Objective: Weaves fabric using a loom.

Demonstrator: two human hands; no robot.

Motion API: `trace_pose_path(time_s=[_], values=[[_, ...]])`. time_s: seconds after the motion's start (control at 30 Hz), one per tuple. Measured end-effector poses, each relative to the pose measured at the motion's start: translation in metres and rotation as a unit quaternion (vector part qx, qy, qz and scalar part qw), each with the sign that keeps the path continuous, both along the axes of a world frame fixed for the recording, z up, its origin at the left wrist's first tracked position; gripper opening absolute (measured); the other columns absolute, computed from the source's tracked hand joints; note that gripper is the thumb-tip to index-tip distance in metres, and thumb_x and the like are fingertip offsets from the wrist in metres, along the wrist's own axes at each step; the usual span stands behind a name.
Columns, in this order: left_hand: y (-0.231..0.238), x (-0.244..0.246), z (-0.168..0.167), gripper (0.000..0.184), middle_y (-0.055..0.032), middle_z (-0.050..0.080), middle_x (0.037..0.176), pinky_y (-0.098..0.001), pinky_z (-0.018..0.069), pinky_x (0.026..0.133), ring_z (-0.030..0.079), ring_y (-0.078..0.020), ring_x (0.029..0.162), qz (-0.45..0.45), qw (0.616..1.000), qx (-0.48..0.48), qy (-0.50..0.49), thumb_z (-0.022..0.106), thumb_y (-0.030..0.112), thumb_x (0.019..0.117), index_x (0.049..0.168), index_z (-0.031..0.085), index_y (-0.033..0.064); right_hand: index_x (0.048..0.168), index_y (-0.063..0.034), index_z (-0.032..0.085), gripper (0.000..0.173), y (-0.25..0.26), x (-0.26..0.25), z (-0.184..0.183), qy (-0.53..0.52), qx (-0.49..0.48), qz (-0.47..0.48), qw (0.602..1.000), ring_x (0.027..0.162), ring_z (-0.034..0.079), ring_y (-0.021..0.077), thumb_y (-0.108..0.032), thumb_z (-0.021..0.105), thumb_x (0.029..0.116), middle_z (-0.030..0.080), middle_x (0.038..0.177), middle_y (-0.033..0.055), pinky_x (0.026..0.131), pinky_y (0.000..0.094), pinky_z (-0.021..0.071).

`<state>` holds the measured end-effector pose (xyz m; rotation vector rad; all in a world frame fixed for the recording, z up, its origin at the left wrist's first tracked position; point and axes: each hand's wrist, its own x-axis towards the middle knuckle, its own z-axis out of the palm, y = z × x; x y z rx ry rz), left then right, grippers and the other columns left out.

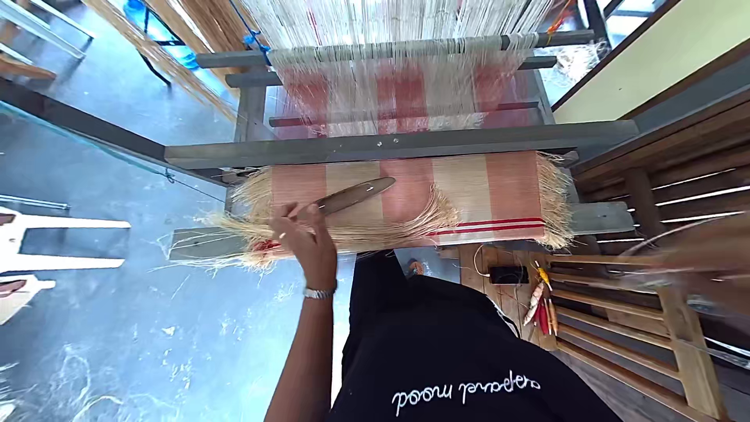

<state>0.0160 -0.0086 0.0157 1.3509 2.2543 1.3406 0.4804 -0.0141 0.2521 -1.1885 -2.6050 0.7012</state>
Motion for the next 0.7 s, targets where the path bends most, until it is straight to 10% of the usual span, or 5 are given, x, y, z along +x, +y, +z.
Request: trace_pose_path(time_s=[0.07,0.2,0.33,0.7], values=[[-0.016,0.039,0.023,0.051,-0.0159,0.056,0.136,-0.0429,0.052,0.1,0.06,-0.0216,0.12,-0.154,0.982,0.077,-0.077,0.047,0.036,0.1085,0.144,0.042,-0.001,0.099,-0.0143,0.073,0.019,0.028,-0.078,-0.051,0.016,0.054,0.118,0.991,0.081,0.066,0.0148,-0.023,0.056,0.1013,0.068,0.092,0.0037,0.07,0.0312,0.0571],[-0.034,0.098,0.046,0.041,-0.0144,0.063,0.127,-0.0405,0.0569,0.099,0.067,-0.0193,0.111,-0.39,0.873,0.069,-0.285,0.042,0.025,0.1112,0.14,0.044,-0.0041,0.094,-0.0083,0.076,0.015,0.065,-0.171,-0.118,0.153,0.005,0.148,0.977,0.08,0.067,0.008,-0.018,0.066,0.0984,0.071,0.09,0.0028,0.075,0.0247,0.0582],[-0.04,0.098,0.044,0.03,-0.0037,0.063,0.106,-0.0262,0.0556,0.07,0.062,-0.0075,0.076,-0.306,0.849,0.054,-0.427,0.042,0.021,0.111,0.133,0.044,0.0006,0.094,-0.0074,0.077,0.008,0.08,-0.213,-0.134,0.248,-0.037,0.126,0.96,0.075,0.067,0.0031,-0.015,0.074,0.093,0.071,0.088,0.0005,0.07,0.0195,0.0592],[-0.025,0.081,0.05,0.016,0.001,0.066,0.089,-0.0175,0.0411,0.055,0.048,-0.0014,0.061,-0.197,0.945,0.17,-0.196,0.069,0.012,0.0974,0.111,0.07,0.0048,0.101,-0.0063,0.077,0.009,0.079,-0.218,-0.135,0.323,-0.125,0.054,0.936,0.081,0.071,0.0076,-0.008,0.073,0.0934,0.074,0.094,0.0016,0.075,0.024,0.0632]])
